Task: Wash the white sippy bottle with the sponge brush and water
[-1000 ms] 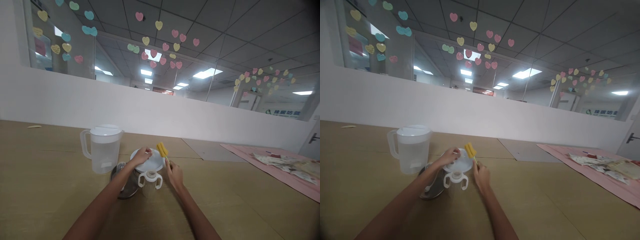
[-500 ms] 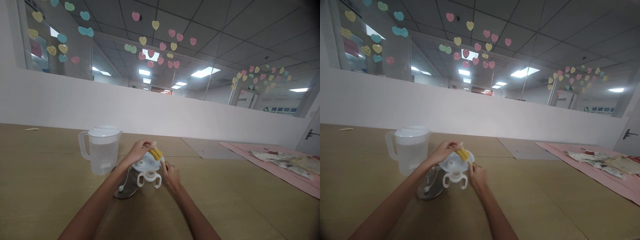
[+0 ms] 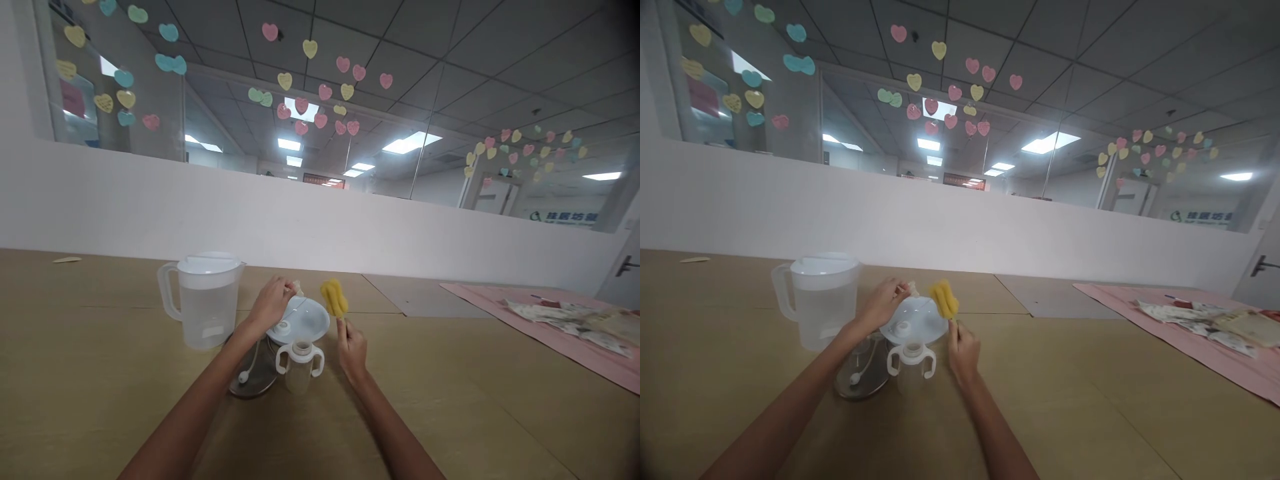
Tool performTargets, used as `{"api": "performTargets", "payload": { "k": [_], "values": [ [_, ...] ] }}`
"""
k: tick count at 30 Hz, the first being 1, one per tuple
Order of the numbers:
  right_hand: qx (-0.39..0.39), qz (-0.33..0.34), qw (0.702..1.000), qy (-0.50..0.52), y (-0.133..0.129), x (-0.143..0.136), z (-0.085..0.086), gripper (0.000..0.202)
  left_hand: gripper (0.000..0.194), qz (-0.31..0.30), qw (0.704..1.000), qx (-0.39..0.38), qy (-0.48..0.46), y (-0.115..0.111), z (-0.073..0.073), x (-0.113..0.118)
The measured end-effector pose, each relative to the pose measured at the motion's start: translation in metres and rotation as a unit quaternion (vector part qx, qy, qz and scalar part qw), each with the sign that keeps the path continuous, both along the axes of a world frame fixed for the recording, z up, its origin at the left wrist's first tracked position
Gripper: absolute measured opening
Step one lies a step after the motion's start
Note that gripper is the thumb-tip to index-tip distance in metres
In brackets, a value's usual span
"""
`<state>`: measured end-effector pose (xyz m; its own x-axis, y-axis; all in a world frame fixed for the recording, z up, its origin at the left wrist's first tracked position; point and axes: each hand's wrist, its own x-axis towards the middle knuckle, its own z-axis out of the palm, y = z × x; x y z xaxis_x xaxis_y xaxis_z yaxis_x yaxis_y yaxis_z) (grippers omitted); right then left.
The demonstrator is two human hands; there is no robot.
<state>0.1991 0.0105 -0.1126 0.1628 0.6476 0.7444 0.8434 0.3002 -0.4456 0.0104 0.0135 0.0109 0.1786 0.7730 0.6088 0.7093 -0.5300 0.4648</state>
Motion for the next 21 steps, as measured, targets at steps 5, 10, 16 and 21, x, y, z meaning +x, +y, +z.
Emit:
{"api": "performTargets", "payload": {
  "k": [5,10,16,21],
  "values": [
    [-0.076,0.003,0.995,-0.056,0.000,-0.003,0.002,0.065,0.030,-0.145,0.979,-0.096,-0.103,-0.001,0.006,0.001],
    [-0.100,-0.031,0.991,-0.081,0.001,-0.003,0.008,0.062,0.034,-0.203,0.958,-0.153,-0.133,-0.014,0.016,0.001],
    [-0.120,-0.045,0.982,-0.135,0.003,0.001,0.008,0.052,0.029,-0.228,0.962,-0.151,-0.010,-0.040,0.026,0.010],
    [-0.060,-0.028,0.985,-0.157,0.003,0.002,0.007,0.049,0.026,-0.098,0.992,-0.072,0.026,-0.015,0.008,0.006]
  ]
}}
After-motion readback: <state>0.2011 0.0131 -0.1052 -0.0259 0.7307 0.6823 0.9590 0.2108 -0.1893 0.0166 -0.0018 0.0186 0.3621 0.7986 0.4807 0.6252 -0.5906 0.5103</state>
